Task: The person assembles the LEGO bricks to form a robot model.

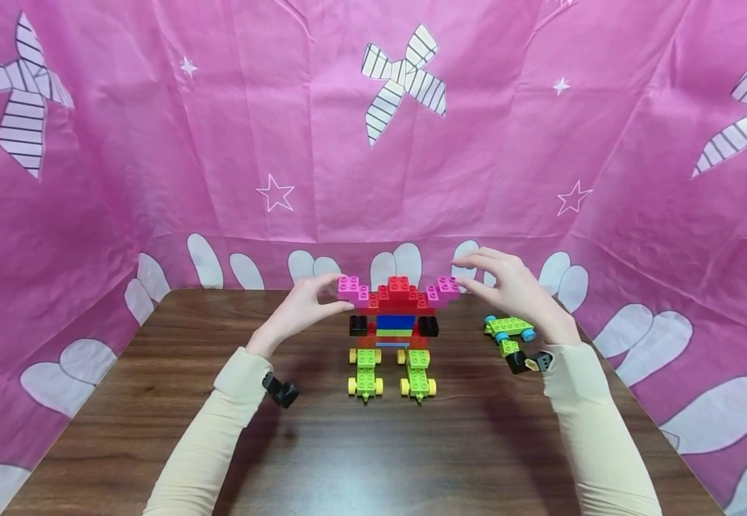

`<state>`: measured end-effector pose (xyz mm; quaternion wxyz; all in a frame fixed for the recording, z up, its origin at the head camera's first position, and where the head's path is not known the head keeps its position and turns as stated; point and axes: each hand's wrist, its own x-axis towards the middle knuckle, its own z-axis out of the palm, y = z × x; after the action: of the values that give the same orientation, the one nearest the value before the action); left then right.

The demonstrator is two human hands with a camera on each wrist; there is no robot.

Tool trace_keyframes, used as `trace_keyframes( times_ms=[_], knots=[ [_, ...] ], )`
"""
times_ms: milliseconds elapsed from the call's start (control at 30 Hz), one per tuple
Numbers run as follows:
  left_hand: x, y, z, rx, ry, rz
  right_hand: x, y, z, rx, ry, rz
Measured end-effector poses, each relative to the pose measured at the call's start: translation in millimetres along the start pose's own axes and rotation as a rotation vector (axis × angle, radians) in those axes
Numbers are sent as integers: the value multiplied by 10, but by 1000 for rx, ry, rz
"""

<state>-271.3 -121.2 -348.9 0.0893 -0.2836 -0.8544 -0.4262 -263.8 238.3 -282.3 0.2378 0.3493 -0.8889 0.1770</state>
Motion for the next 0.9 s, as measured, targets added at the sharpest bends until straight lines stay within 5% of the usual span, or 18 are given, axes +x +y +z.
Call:
trace_keyframes(
  times_ms=[233, 900],
  knots=[
    [2, -5, -1, -7, 0, -6, -180, 171, -23, -6, -15, 105],
    [-2, -11, 10, -24, 8, 15, -1070, 845, 413, -11, -21, 174]
  ],
)
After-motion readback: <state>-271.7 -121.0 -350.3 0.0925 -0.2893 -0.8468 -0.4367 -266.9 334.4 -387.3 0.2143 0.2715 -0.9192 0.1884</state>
